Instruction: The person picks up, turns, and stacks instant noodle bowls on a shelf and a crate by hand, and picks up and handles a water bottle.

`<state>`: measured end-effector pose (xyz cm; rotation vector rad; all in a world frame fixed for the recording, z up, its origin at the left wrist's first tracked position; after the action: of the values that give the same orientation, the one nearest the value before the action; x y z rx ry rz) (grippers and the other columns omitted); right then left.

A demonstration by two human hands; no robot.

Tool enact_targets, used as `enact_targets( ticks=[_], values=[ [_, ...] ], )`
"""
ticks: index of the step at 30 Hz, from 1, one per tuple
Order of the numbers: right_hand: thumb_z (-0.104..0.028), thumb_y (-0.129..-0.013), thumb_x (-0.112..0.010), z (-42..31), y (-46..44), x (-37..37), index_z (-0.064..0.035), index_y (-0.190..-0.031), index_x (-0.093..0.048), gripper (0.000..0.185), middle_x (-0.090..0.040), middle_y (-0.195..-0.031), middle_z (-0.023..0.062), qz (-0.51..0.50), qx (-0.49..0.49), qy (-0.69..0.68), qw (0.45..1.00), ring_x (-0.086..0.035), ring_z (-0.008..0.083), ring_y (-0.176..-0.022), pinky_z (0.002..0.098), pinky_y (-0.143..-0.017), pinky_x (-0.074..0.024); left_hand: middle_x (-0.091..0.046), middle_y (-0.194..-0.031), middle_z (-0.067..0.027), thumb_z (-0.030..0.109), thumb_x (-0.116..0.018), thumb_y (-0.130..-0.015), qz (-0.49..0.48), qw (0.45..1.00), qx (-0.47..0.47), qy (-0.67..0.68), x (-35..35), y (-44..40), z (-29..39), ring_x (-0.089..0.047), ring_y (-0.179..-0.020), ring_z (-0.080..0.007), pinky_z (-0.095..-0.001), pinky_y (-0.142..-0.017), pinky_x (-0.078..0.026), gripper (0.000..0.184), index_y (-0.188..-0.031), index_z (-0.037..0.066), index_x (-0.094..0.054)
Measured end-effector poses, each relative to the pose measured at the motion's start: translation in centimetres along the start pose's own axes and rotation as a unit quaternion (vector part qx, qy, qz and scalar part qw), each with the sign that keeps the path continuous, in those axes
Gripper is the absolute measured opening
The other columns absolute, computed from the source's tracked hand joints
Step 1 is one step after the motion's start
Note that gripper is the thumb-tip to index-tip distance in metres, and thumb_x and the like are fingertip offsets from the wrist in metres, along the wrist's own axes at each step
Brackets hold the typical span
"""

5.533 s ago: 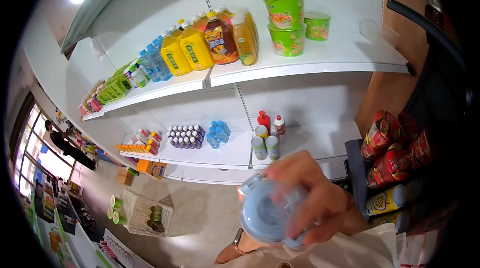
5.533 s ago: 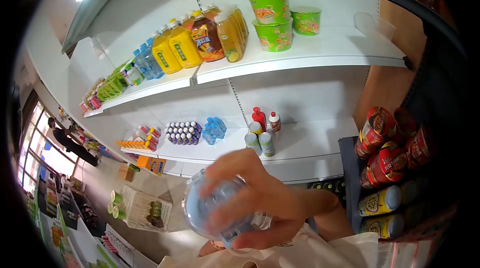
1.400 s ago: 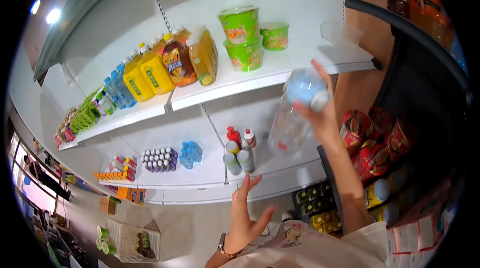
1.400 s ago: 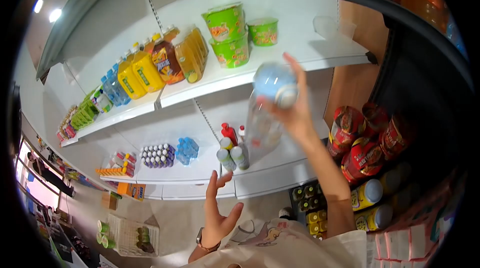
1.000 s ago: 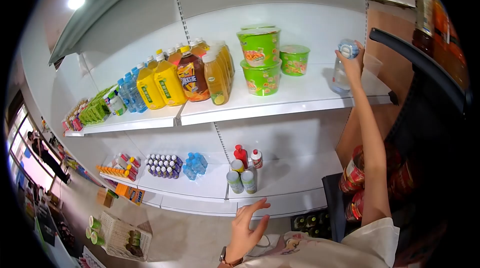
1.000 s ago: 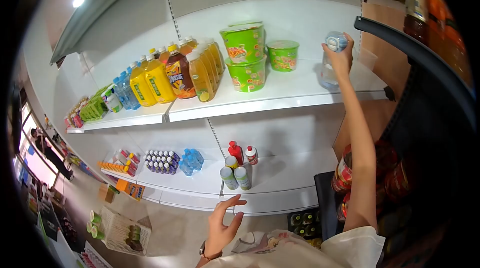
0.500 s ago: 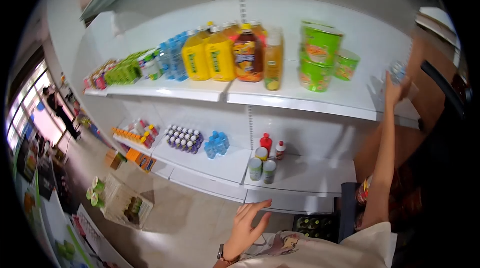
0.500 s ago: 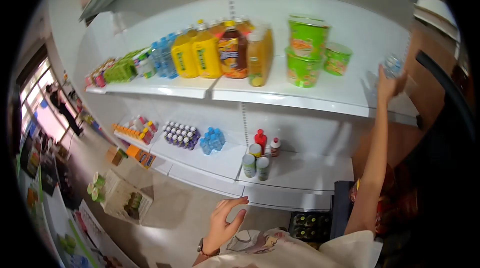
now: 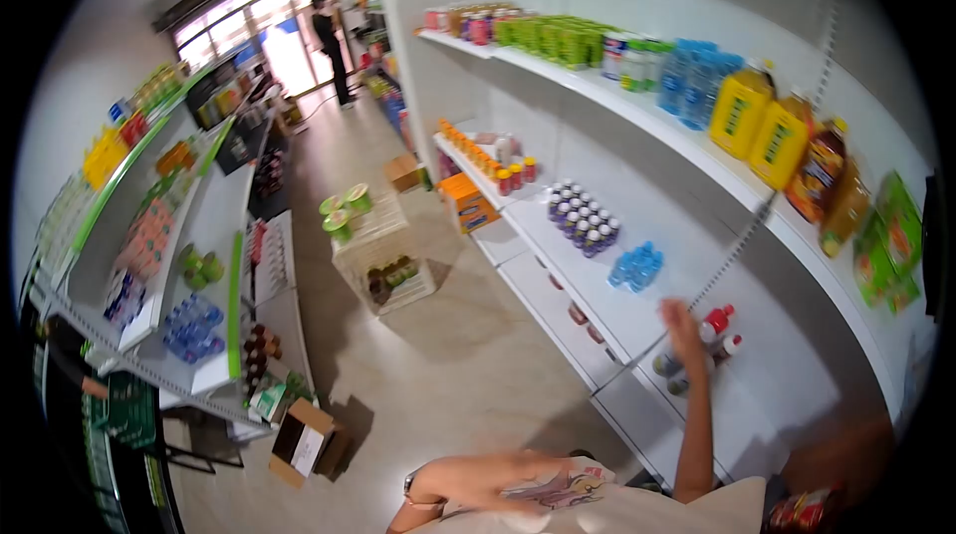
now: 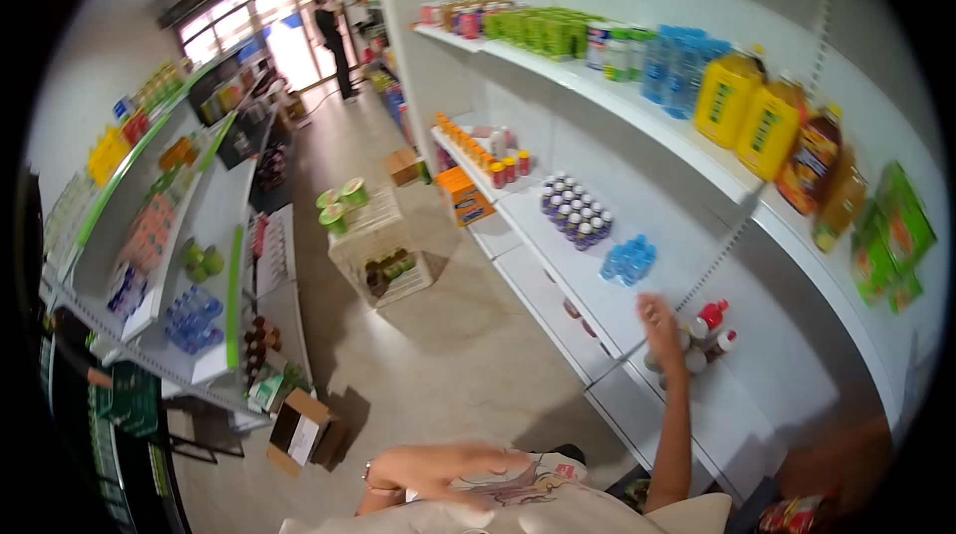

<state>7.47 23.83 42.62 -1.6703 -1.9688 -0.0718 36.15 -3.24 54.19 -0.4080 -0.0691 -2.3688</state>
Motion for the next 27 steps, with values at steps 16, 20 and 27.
enact_targets(
  ticks=[16,20,27],
  values=[
    [-0.032,-0.073,-0.062,34.3,15.7,-31.9,-0.0030,-0.087,-0.066,0.032,-0.062,-0.085,0.0151,-0.565,-0.430,0.283,0.645,-0.058,0.0246,-0.074,0.0396,-0.068,-0.0457,-0.043,-0.128,-0.0223,0.030,-0.069,-0.077,0.166,0.948,-0.217,0.161,12.3,11.4,-2.4,-0.044,-0.116,-0.0332,-0.0411,-0.097,-0.031,0.083,-0.136,-0.004,-0.022],
    [-0.034,-0.076,-0.059,34.2,6.1,-42.9,-0.0010,-0.080,-0.066,0.034,-0.062,-0.072,0.0148,-0.468,-0.433,0.191,0.746,-0.058,0.0245,-0.058,0.0416,-0.056,-0.0464,-0.046,-0.125,-0.0205,0.030,-0.069,-0.077,0.112,0.973,-0.165,0.115,20.7,13.0,-3.1,-0.044,-0.114,-0.0307,-0.0401,-0.095,-0.032,0.077,-0.134,-0.002,-0.029],
    [-0.025,-0.080,-0.056,24.8,-13.4,-60.3,-0.0072,-0.079,-0.068,0.021,-0.061,-0.063,0.0062,-0.401,-0.255,-0.090,0.875,-0.056,0.0152,-0.058,0.0302,-0.054,-0.0447,-0.042,-0.130,-0.0174,0.046,-0.057,-0.082,0.145,0.939,-0.110,0.291,32.1,14.9,-13.5,-0.037,-0.123,-0.0261,-0.0396,-0.105,-0.021,0.080,-0.137,0.001,-0.023]
  ],
)
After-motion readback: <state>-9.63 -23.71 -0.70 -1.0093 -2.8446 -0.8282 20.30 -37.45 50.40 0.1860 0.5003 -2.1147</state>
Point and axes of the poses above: each hand's wrist, its own y-axis away from the middle knuckle, its own x-axis out of the back of the hand, z = x × y, the point moved 2 cm from there along -y, towards the middle knuckle
